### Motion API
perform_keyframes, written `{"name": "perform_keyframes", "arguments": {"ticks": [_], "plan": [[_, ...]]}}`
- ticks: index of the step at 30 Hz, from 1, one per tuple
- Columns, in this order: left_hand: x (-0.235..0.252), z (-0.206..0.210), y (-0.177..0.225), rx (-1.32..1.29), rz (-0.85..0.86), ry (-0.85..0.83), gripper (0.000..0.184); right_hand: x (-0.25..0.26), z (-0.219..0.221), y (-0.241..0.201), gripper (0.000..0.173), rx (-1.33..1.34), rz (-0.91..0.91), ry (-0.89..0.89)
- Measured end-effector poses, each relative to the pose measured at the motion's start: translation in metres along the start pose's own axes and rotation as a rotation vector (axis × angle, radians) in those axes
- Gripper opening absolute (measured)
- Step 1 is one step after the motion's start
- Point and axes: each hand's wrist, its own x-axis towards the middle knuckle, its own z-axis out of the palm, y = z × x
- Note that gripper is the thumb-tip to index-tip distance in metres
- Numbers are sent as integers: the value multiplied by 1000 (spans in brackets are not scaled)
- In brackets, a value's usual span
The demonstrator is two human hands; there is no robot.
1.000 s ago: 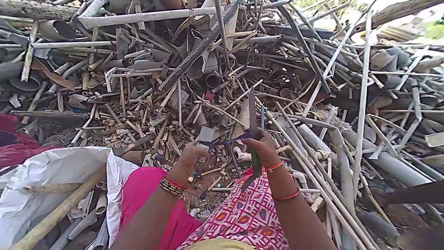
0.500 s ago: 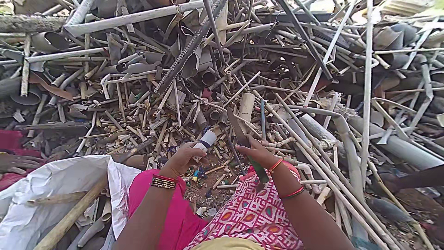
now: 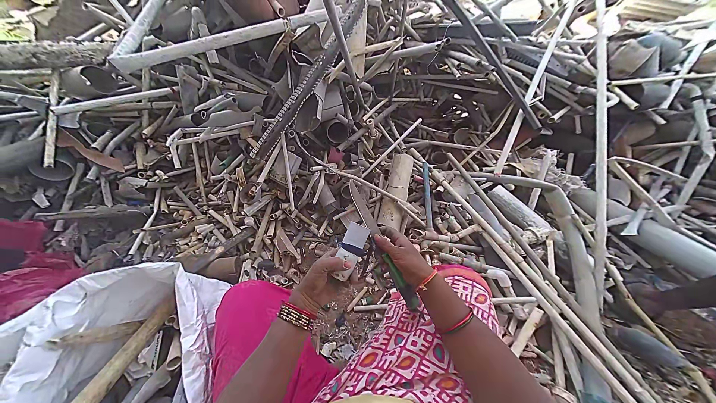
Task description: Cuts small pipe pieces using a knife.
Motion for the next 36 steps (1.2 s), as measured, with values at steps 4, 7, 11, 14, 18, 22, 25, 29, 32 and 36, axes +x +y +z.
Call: {"name": "perform_keyframes", "arguments": {"ticks": [4, 7, 11, 14, 18, 22, 25, 29, 32, 36], "plan": [[1, 3, -8, -28, -13, 42, 26, 6, -2, 10, 24, -38, -43, 40], [0, 1, -9, -10, -22, 64, 23, 11, -8, 14, 35, -101, -68, 107], [0, -3, -12, -24, -19, 31, 26, 6, -6, 14, 34, -183, -35, 65], [-1, -1, -12, -17, -30, 43, 28, 4, -6, 17, 45, -230, -81, 76], [-5, 8, -10, 73, 20, 80, 37, -5, -2, 12, 52, -138, -21, 88], [-4, 9, -9, 104, 50, 90, 32, -10, 1, 11, 48, -96, -15, 19], [-3, 10, -11, 139, -1, 67, 31, -8, 2, 16, 48, -158, -46, -17], [-5, 16, -14, 176, -21, 117, 25, -5, 1, 22, 51, -352, -127, 1], [-5, 14, -15, 122, -18, 126, 23, -5, 1, 23, 56, -462, -168, 72], [-4, 15, -14, 88, -7, 154, 23, -4, 2, 24, 65, -439, -145, 152]]}}
